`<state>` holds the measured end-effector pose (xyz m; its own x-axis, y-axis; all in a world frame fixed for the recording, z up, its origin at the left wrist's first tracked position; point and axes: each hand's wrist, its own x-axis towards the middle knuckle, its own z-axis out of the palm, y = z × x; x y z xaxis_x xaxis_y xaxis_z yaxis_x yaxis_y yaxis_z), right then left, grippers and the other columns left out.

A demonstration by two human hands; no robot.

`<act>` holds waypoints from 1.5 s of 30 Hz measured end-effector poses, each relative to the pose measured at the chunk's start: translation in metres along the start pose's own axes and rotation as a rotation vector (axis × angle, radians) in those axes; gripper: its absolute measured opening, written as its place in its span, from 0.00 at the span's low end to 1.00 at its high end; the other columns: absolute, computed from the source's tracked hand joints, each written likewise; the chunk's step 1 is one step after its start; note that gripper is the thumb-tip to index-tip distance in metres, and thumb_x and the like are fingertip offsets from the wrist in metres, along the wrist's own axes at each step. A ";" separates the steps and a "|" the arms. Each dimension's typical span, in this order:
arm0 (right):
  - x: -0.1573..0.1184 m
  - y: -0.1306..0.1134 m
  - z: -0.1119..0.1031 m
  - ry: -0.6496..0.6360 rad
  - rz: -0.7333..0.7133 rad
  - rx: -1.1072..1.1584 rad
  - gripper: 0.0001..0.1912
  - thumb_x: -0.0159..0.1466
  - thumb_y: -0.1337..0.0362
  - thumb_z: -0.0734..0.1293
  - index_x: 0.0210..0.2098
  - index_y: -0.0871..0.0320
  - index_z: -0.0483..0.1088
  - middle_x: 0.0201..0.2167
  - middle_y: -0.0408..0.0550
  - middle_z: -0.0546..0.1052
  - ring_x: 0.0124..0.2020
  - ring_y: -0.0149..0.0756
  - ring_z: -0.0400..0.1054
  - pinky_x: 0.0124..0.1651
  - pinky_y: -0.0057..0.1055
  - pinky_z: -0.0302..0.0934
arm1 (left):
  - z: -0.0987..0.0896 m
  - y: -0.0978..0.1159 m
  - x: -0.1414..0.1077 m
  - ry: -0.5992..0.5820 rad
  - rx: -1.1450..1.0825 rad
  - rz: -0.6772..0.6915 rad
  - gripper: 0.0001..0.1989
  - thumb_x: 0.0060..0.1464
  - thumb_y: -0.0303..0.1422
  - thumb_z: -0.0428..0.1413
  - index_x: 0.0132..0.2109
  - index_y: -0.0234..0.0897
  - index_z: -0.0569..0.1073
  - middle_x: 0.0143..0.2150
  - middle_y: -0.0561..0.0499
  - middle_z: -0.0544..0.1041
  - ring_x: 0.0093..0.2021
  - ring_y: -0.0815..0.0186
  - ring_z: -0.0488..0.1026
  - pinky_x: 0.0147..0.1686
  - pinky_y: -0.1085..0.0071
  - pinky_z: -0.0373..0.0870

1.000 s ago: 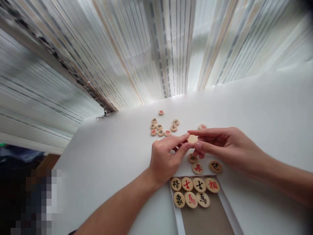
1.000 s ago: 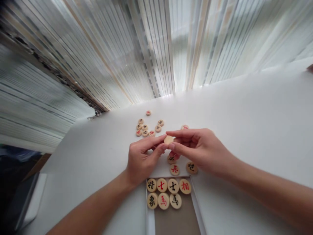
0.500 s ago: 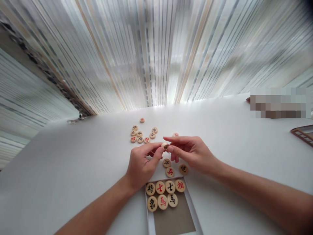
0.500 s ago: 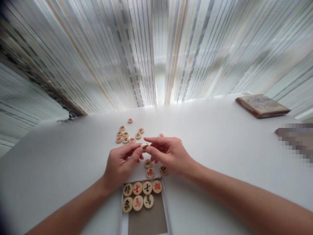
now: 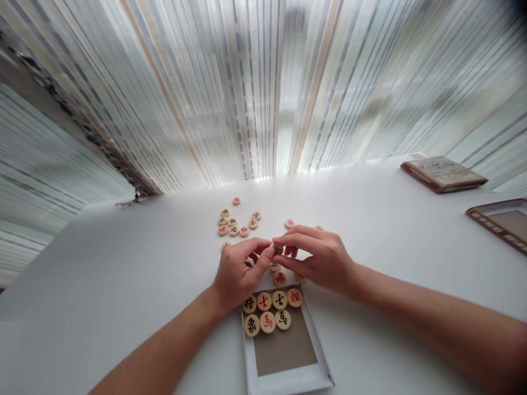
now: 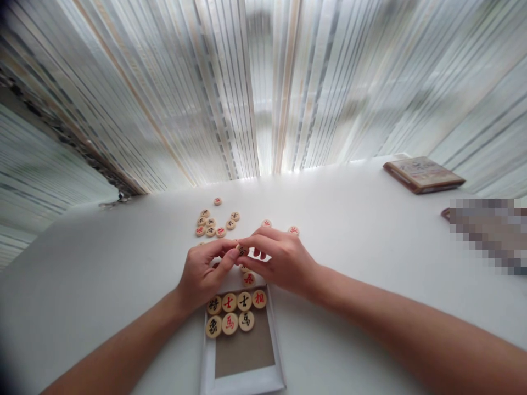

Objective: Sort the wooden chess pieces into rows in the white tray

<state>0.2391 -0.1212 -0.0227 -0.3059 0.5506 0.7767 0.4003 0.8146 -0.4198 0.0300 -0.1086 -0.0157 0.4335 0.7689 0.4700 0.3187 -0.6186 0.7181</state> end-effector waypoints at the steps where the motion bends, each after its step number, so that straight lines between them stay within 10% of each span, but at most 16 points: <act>1: 0.000 0.000 0.000 0.010 0.006 -0.023 0.06 0.69 0.65 0.75 0.43 0.60 0.78 0.30 0.46 0.80 0.26 0.31 0.76 0.32 0.26 0.72 | 0.000 -0.001 -0.001 -0.015 -0.002 -0.015 0.10 0.68 0.34 0.57 0.42 0.34 0.82 0.33 0.49 0.85 0.30 0.68 0.79 0.28 0.76 0.73; 9: 0.003 -0.002 -0.006 -0.116 -0.051 -0.066 0.15 0.71 0.68 0.70 0.57 0.57 0.76 0.32 0.46 0.82 0.29 0.32 0.77 0.33 0.27 0.71 | -0.004 0.001 0.002 -0.071 -0.083 -0.068 0.12 0.69 0.35 0.53 0.41 0.35 0.78 0.30 0.51 0.80 0.29 0.67 0.75 0.31 0.73 0.70; 16: 0.000 -0.005 -0.006 -0.094 0.067 -0.013 0.08 0.67 0.62 0.77 0.41 0.57 0.76 0.28 0.45 0.82 0.25 0.32 0.77 0.31 0.26 0.72 | -0.004 0.003 0.004 -0.107 -0.148 -0.068 0.12 0.68 0.35 0.53 0.36 0.37 0.75 0.27 0.54 0.77 0.27 0.69 0.71 0.29 0.73 0.66; 22: 0.006 -0.012 -0.013 -0.184 0.013 -0.048 0.16 0.68 0.68 0.74 0.55 0.57 0.75 0.36 0.48 0.84 0.29 0.32 0.77 0.34 0.28 0.74 | -0.003 0.001 0.004 -0.092 -0.146 -0.046 0.12 0.68 0.32 0.52 0.35 0.36 0.75 0.27 0.54 0.77 0.26 0.70 0.71 0.30 0.73 0.66; 45: 0.027 -0.062 -0.049 -0.317 0.229 -0.133 0.06 0.65 0.64 0.75 0.40 0.52 0.74 0.26 0.42 0.78 0.23 0.32 0.68 0.28 0.31 0.66 | 0.000 -0.004 0.002 -0.033 -0.279 -0.080 0.13 0.67 0.37 0.51 0.40 0.35 0.76 0.27 0.50 0.80 0.27 0.66 0.76 0.31 0.71 0.73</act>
<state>0.2483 -0.1657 0.0473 -0.4385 0.7610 0.4781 0.5910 0.6449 -0.4846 0.0294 -0.1050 -0.0175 0.4451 0.8049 0.3924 0.1109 -0.4843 0.8678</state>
